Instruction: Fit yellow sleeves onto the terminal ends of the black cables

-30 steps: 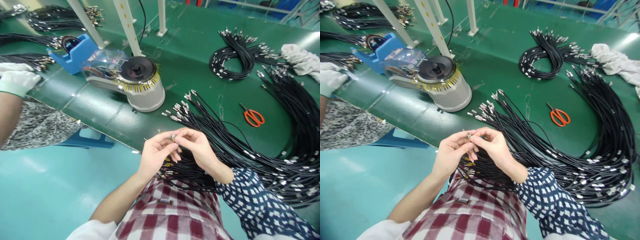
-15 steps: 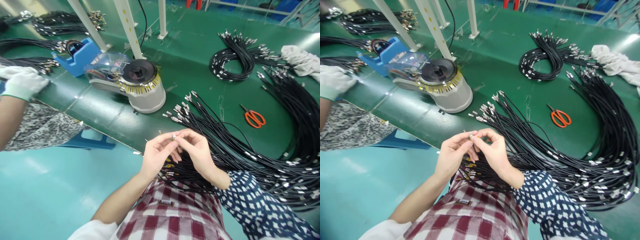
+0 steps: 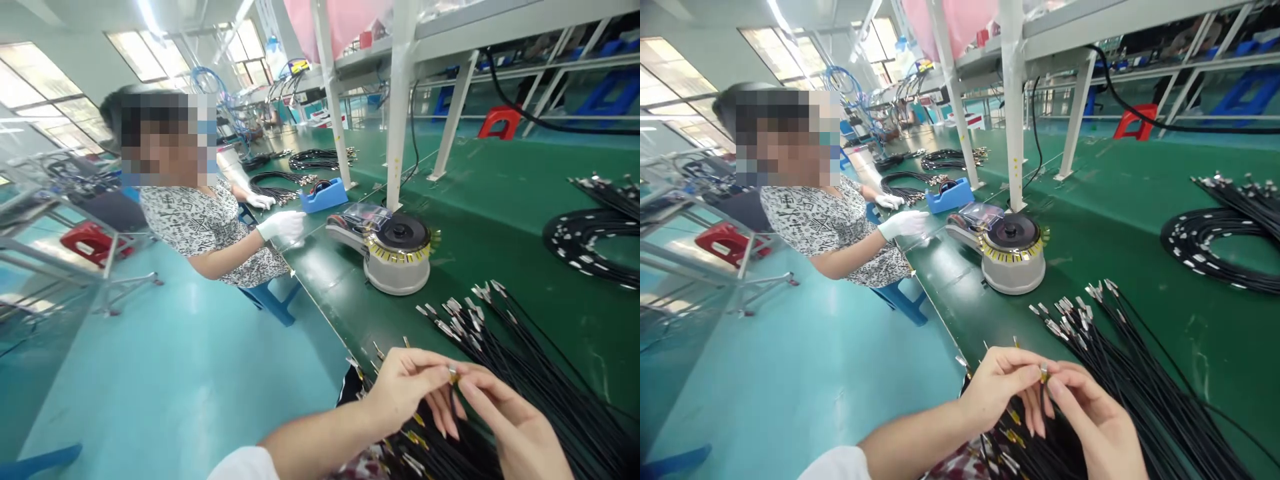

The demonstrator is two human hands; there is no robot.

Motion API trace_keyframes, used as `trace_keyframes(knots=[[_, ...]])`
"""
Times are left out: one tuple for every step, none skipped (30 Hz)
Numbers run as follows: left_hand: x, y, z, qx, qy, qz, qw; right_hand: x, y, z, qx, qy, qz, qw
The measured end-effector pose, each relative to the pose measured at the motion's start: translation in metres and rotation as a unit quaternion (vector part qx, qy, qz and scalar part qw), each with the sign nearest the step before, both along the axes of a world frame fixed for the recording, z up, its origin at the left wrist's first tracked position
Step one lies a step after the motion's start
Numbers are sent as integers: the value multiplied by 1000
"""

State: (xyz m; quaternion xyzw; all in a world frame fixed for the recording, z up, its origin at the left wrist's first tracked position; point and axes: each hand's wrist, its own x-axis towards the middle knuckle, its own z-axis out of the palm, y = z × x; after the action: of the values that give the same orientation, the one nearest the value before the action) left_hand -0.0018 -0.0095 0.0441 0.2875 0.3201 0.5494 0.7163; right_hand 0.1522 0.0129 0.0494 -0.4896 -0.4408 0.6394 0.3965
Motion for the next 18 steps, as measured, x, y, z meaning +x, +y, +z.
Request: trace_keyframes(knots=[[1, 0, -1, 5, -3, -3, 1000, 1, 0, 0, -3, -3, -1, 1000], [1, 0, -2, 8, -7, -6, 1000, 2, 0, 0, -4, -7, -4, 1000], [2, 0, -3, 11, -12, -8, 1000, 2, 1, 1, -6, -11, -7, 1000], [2, 0, -4, 13, -17, -9, 1000, 2, 1, 2, -7, -16, -9, 1000], [2, 1, -5, 13, -21, -11, 1000, 2, 1, 3, -9, -19, -11, 1000], [3, 1, -5, 13, -26, -14, 999, 2, 1, 3, -11, -20, -12, 1000], [3, 1, -6, 13, -30, -16, 999, 2, 1, 4, -12, -20, -11, 1000], [4, 1, -7, 14, -34, -17, 999, 3, 1, 4, -12, -18, -8, 1000], [4, 1, -7, 17, -38, -16, 999, 3, 1, 4, -10, -15, -4, 1000], [4, 1, -7, 21, -43, -15, 999, 4, 1, 4, -7, -12, 1, 1000], [4, 1, -7, 25, -45, -14, 999, 4, 0, 4, -2, -11, 7, 1000], [4, 0, -6, 28, -47, -11, 998, 5, 0, 4, 3, -10, 12, 1000], [4, 0, -5, 30, -45, -10, 998, 5, 0, 4, 8, -10, 16, 1000], [3, -1, -4, 31, -41, -8, 999, 5, 0, 5, 13, -11, 17, 1000], [3, -2, -3, 29, -35, -6, 999, 4, 0, 6, 16, -10, 17, 1000], [2, -3, -1, 24, -26, -4, 999, 4, -1, 7, 20, -8, 15, 1000], [2, -4, 1, 18, -18, -1, 1000, 3, -1, 9, 23, -3, 13, 1000], [2, -5, 3, 8, -9, 2, 1000, 3, -2, 11, 28, 4, 11, 1000]])
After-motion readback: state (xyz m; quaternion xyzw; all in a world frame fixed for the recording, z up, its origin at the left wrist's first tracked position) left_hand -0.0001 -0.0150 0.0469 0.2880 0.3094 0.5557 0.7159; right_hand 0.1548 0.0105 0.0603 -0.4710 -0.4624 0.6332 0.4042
